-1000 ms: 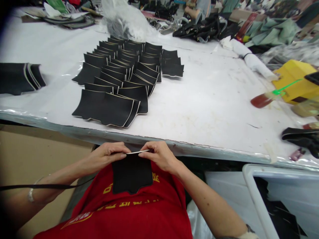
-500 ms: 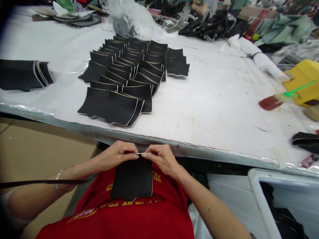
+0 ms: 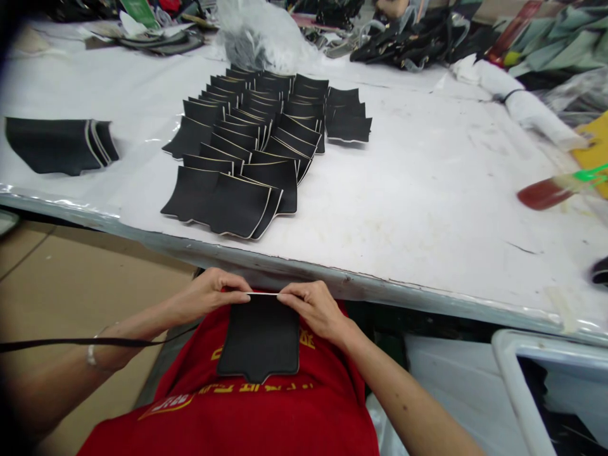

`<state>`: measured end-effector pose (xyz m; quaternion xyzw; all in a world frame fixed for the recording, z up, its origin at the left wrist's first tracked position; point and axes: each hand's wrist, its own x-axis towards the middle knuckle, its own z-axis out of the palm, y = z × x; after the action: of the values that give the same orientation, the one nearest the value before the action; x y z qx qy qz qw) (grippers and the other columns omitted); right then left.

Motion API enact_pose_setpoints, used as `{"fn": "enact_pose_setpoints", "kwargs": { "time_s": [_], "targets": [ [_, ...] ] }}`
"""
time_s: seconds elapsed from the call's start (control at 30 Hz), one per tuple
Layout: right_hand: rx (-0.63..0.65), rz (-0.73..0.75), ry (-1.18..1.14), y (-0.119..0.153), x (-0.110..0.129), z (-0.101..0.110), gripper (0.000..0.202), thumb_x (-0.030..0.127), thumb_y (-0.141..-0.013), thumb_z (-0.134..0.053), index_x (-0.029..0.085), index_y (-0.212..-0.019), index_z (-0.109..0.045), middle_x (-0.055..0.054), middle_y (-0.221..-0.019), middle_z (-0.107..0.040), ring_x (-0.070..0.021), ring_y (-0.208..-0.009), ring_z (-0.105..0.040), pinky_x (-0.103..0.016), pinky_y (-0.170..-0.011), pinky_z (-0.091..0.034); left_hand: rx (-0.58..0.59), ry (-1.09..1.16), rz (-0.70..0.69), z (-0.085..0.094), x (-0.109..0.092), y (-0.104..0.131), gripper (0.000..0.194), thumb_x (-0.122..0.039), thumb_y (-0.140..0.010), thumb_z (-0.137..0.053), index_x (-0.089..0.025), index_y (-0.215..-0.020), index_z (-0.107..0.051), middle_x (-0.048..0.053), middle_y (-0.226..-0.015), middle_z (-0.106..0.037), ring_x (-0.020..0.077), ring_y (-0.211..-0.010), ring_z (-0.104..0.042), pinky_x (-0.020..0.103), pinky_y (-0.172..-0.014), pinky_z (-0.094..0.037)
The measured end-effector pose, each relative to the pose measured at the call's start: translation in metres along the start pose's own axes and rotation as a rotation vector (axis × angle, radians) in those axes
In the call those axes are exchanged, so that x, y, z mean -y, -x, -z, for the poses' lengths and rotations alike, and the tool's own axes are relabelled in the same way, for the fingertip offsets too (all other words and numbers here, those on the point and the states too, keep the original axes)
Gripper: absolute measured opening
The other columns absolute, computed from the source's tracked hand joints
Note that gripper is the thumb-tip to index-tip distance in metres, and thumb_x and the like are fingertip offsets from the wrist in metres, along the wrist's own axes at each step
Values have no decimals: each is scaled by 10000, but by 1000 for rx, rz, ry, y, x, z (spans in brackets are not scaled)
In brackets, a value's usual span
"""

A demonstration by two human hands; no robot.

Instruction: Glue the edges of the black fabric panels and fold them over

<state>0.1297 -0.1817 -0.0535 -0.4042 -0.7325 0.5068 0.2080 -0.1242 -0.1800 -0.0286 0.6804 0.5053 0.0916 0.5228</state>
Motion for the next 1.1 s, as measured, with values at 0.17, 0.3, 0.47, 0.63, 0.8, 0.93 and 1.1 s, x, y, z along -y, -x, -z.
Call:
{"fn": "enact_pose_setpoints", "kwargs": {
  "time_s": [0.17,0.3,0.47,0.63,0.8,0.93,1.1],
  "targets": [
    [113,106,213,-10,16,-1,253,317,-968,-532,200,-1090,-721,-62,-1051,-746,-212,-939,-688,-263,-812,-460,-58,-110,-39,-3,-5,4,259,-374,-859,-598,-170,-816,-752,-16,-708,-705,126,-671,-595,197,-613,-376],
    [167,108,291,-17,25,-6,249,290,-982,-508,202,-1070,-724,-56,-948,-759,-194,-833,-701,-245,-727,-445,-80,-124,-94,-4,-10,6,238,-366,-862,-614,-177,-863,-758,1,-787,-738,138,-720,-630,204,-652,-406],
    [146,83,206,-17,21,-9,255,300,-988,-494,215,-1039,-729,-26,-927,-758,-175,-814,-694,-226,-698,-429,-81,-82,-94,-2,-7,15,208,-291,-850,-630,-193,-990,-749,7,-907,-751,152,-815,-647,211,-730,-431],
    [174,107,263,-20,25,-9,252,275,-929,-601,211,-1161,-676,-57,-1052,-742,-212,-922,-687,-255,-775,-442,-120,-73,-61,-5,-7,15,177,-288,-855,-613,-172,-898,-740,-18,-735,-695,119,-675,-586,199,-641,-390],
    [181,80,310,-24,31,-12,162,250,-911,-628,225,-1049,-708,-25,-875,-743,-176,-777,-673,-229,-680,-399,-142,-151,-99,-7,-9,15,178,-282,-871,-588,-166,-889,-722,-36,-668,-624,99,-624,-525,194,-596,-340],
    [154,97,225,-24,29,-16,142,251,-936,-592,214,-983,-721,-7,-839,-734,-149,-738,-651,-218,-661,-378,-173,-182,-151,-9,-12,17,211,-290,-890,-568,-150,-815,-706,-34,-662,-608,91,-622,-506,193,-600,-328],
    [133,108,251,-23,23,-19,204,298,-968,-545,203,-977,-725,-29,-841,-740,-166,-758,-655,-235,-678,-382,-186,-128,-131,-9,-14,14,269,-332,-882,-573,-135,-731,-677,-45,-591,-519,85,-585,-427,203,-565,-289]
  ]
}}
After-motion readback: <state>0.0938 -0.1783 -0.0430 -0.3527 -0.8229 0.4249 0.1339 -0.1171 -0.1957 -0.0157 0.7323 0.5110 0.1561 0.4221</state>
